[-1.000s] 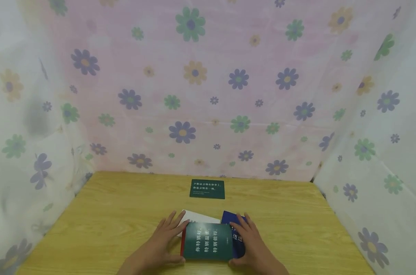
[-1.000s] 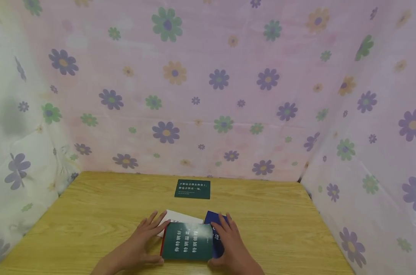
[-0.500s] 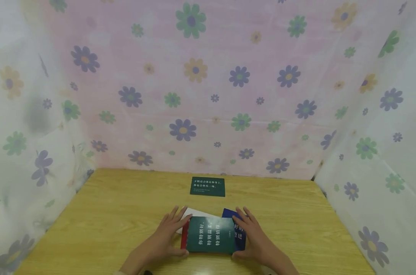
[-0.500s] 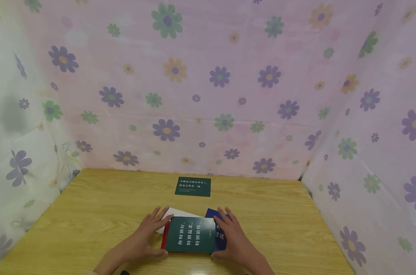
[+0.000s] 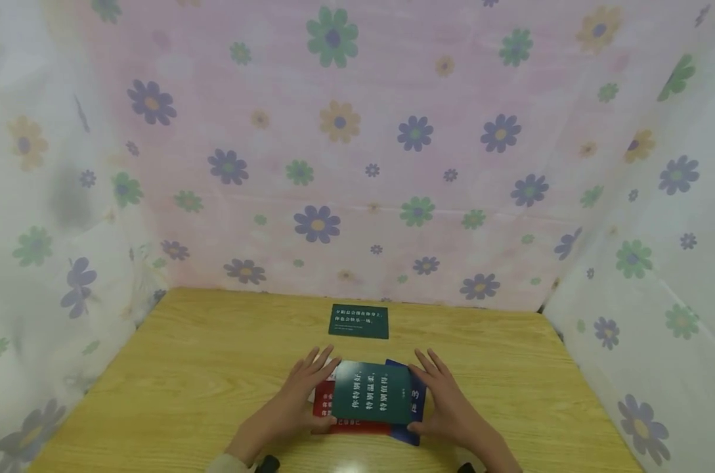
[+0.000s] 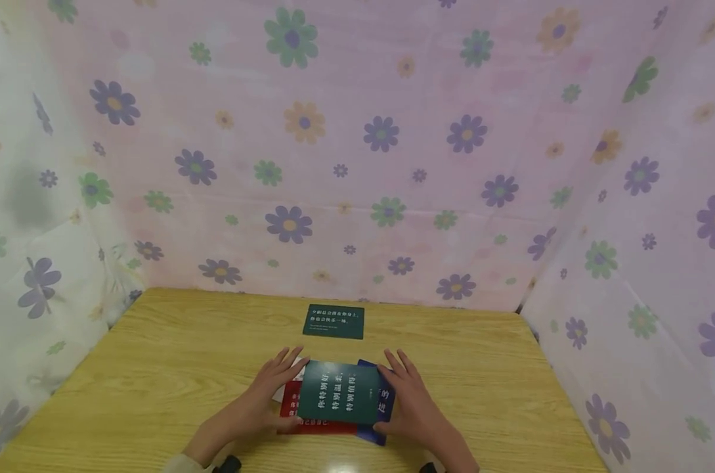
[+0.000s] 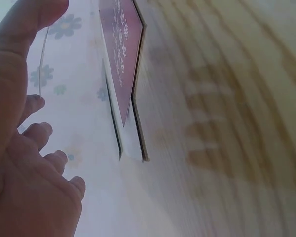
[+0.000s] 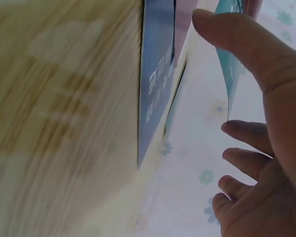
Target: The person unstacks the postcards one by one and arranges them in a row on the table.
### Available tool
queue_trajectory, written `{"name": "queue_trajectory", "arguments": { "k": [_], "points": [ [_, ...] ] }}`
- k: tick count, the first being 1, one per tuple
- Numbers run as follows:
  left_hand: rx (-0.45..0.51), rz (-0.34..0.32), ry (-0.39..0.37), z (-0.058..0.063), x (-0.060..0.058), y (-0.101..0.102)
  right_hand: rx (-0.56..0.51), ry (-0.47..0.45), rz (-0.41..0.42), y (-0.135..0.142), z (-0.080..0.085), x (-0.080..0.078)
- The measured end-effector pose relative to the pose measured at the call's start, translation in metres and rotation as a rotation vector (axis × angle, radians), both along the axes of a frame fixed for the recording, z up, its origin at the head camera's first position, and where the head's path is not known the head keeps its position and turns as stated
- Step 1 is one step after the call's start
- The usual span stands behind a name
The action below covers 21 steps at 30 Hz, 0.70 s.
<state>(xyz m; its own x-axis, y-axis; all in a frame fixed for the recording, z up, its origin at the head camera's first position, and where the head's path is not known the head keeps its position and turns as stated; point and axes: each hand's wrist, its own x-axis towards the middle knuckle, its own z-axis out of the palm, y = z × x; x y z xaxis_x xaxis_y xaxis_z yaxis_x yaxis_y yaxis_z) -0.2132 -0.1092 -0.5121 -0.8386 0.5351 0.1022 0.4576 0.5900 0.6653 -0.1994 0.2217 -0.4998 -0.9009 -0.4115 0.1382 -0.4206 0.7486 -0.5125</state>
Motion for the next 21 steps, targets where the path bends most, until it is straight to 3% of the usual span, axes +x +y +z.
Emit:
{"name": "queue_trajectory", "arguments": {
  "k": [9,17,21],
  "points": [
    [-0.002,-0.008,-0.007,-0.001,-0.006,0.008,-0.027,-0.034,0.0,0.009,-0.007,-0.009],
    [0.023,0.004,-0.037,0.002,-0.013,0.014,-0.012,0.053,0.019,0.016,-0.005,-0.02],
    [0.027,-0.009,0.008,0.002,-0.02,0.018,-0.026,0.044,0.028,0.02,-0.003,-0.026]
  ]
}}
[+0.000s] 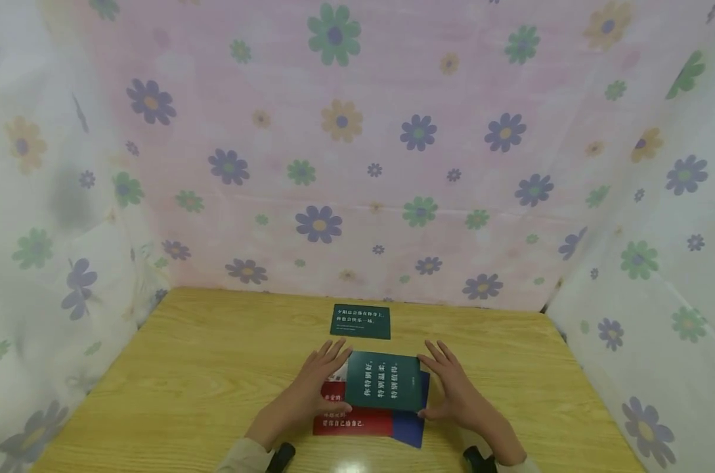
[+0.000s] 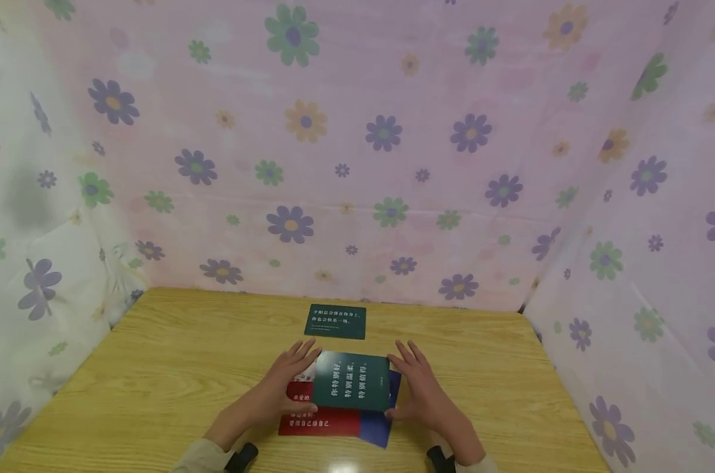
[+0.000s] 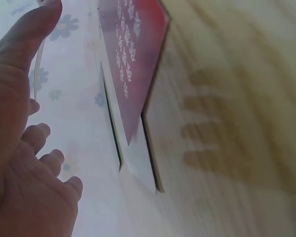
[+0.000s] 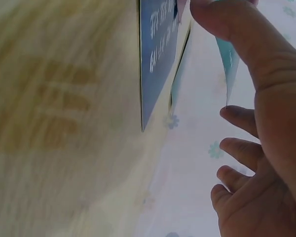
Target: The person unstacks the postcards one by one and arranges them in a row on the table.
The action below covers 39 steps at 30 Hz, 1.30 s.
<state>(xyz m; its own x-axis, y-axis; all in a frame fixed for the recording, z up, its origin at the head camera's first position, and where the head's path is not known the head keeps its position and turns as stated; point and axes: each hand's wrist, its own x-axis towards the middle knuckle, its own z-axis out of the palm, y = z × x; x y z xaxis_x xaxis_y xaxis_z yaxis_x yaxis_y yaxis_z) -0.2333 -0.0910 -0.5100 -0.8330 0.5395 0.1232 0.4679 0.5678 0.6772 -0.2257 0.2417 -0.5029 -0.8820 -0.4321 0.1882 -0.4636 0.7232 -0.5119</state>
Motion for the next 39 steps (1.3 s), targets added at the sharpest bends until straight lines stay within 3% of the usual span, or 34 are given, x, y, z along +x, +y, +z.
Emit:
{"name": "queue_trajectory", "arguments": {
  "k": [14,25,39],
  "points": [
    [-0.072,-0.032,0.128,-0.005,-0.033,0.026,-0.042,-0.003,0.014,0.026,0.0,-0.029],
    [-0.137,-0.062,0.081,-0.001,-0.071,0.046,-0.016,-0.08,0.002,0.05,-0.004,-0.061],
    [-0.142,-0.062,0.001,0.002,-0.117,0.08,0.041,-0.165,-0.045,0.07,0.009,-0.104]
  ]
}}
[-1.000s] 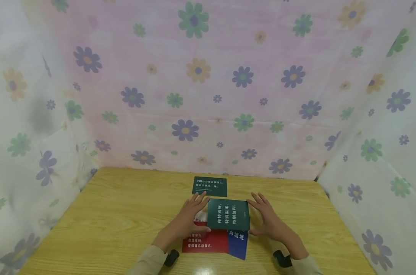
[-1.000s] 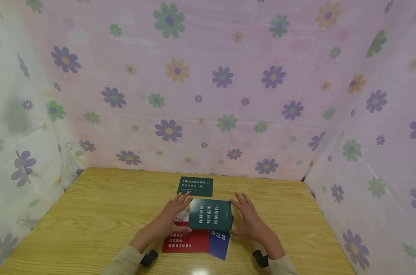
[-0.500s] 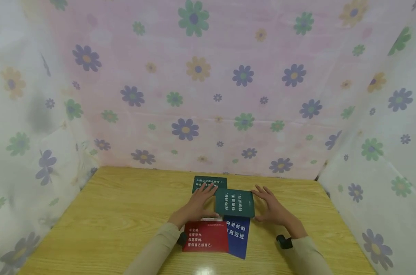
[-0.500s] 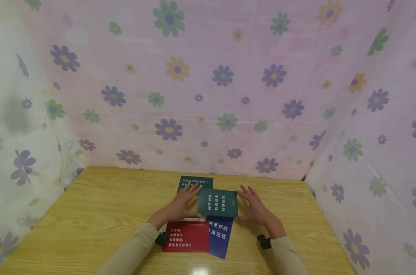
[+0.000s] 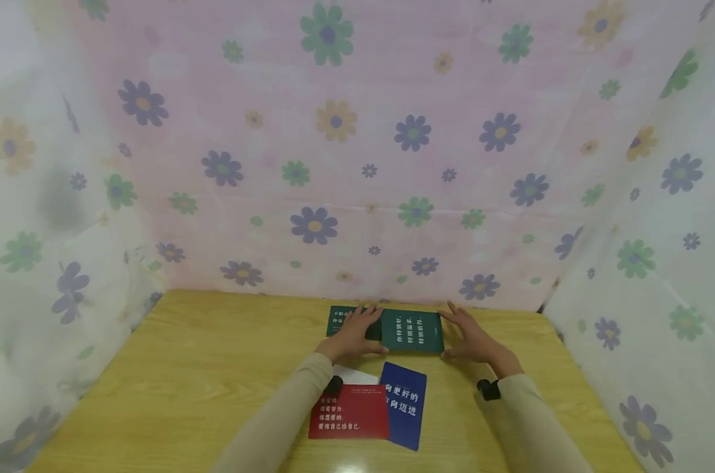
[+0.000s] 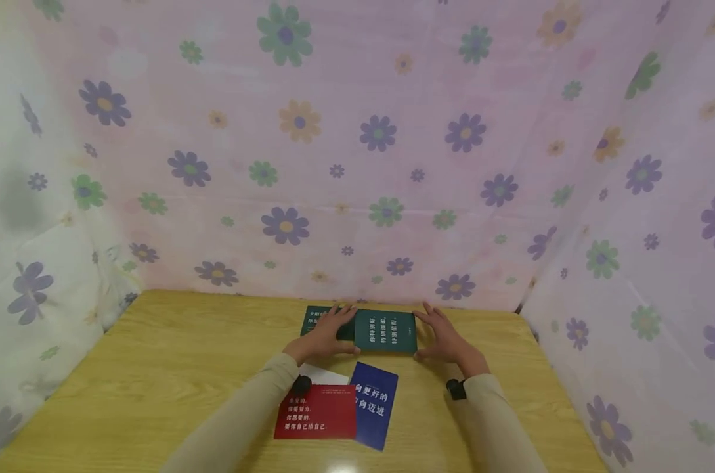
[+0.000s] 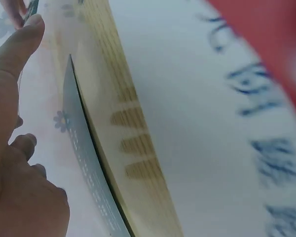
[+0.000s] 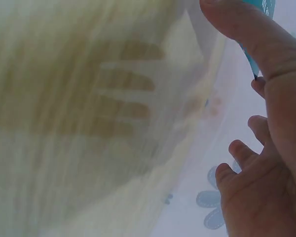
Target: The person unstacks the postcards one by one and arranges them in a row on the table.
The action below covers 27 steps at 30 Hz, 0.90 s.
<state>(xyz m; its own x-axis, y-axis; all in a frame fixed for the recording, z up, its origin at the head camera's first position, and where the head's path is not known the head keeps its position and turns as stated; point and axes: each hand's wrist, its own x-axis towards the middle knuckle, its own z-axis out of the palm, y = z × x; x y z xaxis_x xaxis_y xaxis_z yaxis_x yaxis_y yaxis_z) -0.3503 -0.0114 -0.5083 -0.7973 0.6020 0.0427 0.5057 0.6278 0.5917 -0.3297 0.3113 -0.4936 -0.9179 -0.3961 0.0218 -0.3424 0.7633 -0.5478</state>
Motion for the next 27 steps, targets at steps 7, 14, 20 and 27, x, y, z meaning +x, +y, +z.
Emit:
{"name": "queue_trajectory", "arguments": {
  "k": [7,14,20,27],
  "points": [
    [-0.065,0.023,0.027,-0.005,-0.009,0.012,0.038,-0.048,-0.008,0.006,-0.002,-0.012],
    [-0.098,0.06,-0.065,0.0,-0.017,0.023,0.083,-0.114,0.012,0.011,-0.002,-0.024],
    [-0.127,0.072,-0.099,0.0,-0.021,0.024,0.123,-0.152,0.03,0.01,0.001,-0.03],
    [-0.132,0.059,-0.106,0.0,-0.023,0.023,0.138,-0.187,0.025,0.01,0.003,-0.035]
  ]
}}
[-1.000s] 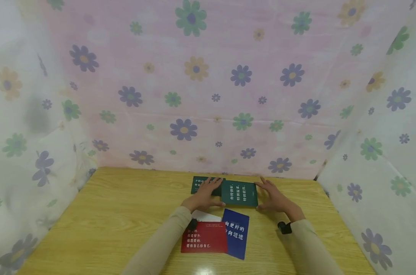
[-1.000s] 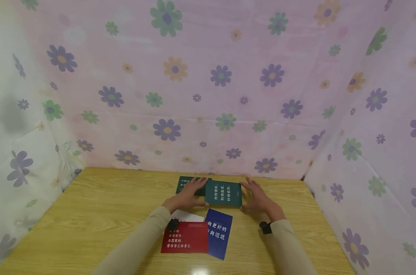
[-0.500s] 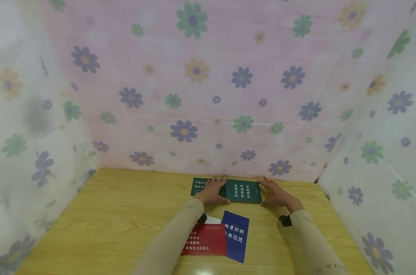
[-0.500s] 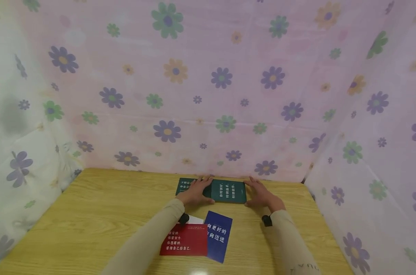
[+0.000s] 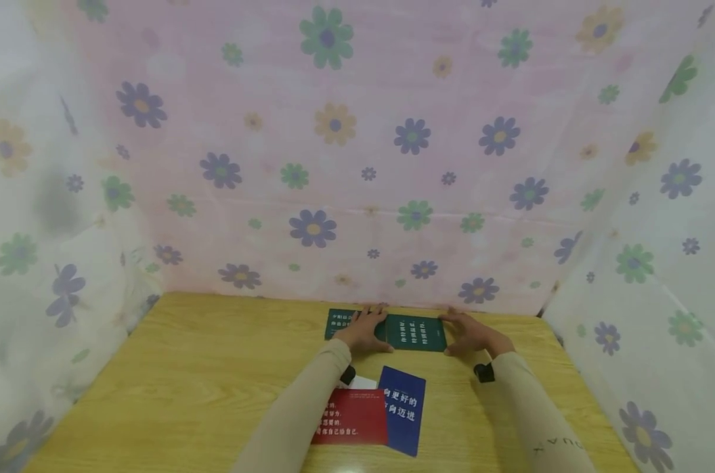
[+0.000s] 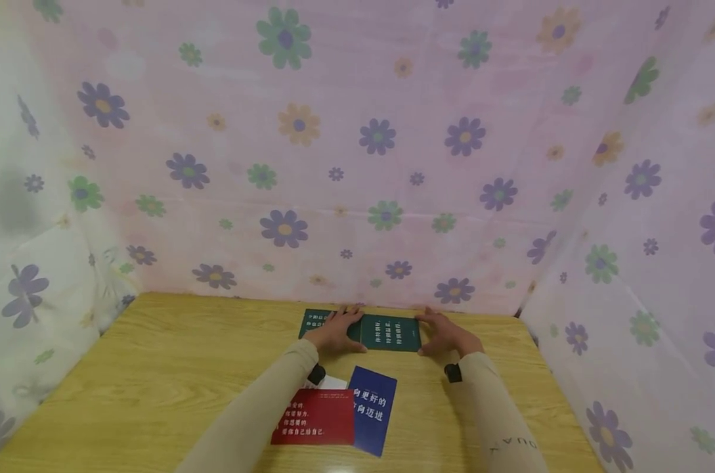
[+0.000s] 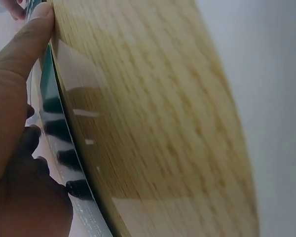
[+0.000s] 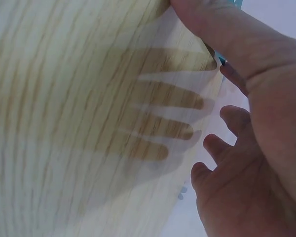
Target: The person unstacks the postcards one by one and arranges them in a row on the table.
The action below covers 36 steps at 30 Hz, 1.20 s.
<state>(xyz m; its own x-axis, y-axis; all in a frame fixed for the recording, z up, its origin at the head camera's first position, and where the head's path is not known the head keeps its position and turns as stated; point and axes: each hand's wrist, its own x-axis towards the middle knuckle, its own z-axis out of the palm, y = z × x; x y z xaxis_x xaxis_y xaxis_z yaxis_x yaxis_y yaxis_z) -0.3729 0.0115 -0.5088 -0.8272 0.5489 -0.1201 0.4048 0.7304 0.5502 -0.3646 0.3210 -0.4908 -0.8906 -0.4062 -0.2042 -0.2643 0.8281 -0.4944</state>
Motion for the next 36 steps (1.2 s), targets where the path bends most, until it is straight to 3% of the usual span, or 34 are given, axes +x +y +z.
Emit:
{"name": "queue_trajectory", "arguments": {
  "k": [10,16,20,25,36],
  "points": [
    [-0.021,-0.002,-0.004,0.002,0.004,-0.003,0.026,0.027,0.004,-0.003,-0.004,0.003],
    [-0.005,-0.011,0.032,0.0,0.01,-0.006,0.101,0.189,-0.013,-0.008,-0.014,0.013],
    [-0.031,-0.041,0.113,-0.005,0.015,-0.01,0.146,0.309,-0.029,-0.013,-0.022,0.022],
    [-0.068,-0.064,0.162,-0.009,0.029,-0.017,0.109,0.362,-0.05,-0.021,-0.026,0.038],
    [-0.086,-0.111,0.184,-0.004,0.07,-0.046,-0.019,0.303,0.015,-0.041,-0.03,0.08]
  ]
}}
